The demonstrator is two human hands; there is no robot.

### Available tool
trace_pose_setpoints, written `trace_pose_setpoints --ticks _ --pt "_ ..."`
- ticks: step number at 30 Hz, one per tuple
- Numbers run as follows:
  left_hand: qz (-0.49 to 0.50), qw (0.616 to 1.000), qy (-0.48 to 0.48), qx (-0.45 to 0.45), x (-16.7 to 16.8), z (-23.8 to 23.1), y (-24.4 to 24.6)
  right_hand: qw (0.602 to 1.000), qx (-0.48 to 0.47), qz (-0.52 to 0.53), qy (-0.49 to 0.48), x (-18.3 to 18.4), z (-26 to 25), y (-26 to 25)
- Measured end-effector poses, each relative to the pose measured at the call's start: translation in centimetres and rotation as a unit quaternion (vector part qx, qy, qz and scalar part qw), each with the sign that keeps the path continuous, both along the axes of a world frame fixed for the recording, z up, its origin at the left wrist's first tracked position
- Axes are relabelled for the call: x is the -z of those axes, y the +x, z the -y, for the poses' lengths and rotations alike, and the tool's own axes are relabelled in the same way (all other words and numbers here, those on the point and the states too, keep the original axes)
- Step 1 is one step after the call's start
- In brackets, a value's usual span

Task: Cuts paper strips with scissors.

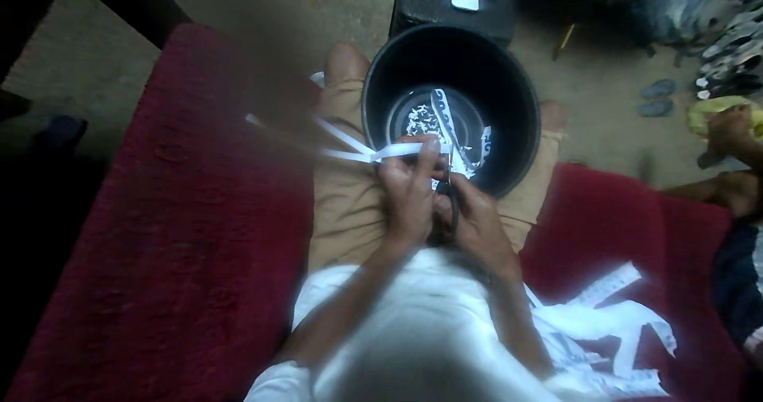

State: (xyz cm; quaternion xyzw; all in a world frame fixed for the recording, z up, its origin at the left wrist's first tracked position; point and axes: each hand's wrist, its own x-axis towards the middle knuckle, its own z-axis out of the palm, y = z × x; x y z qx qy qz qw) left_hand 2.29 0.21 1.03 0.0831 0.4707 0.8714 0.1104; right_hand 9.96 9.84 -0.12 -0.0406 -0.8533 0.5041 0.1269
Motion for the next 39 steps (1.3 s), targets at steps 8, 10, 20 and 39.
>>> trace_pose_setpoints --ticks 8,10,20,39 --pt "0.003 1.0 -0.003 -0.004 0.16 -0.14 -0.14 1.0 0.001 0.004 -0.004 0.07 0.0 -0.05" --pt "0.008 1.0 -0.007 -0.002 0.22 -0.11 -0.16 1.0 0.002 0.005 0.002 0.03 -0.01 -0.06" --pt "-0.017 1.0 -0.019 0.017 0.48 0.27 0.23 1.0 0.001 -0.012 0.005 0.37 -0.08 -0.05" --pt "-0.01 1.0 -0.011 -0.021 0.83 -0.07 -0.5 1.0 0.02 -0.007 0.008 0.55 -0.41 0.16"
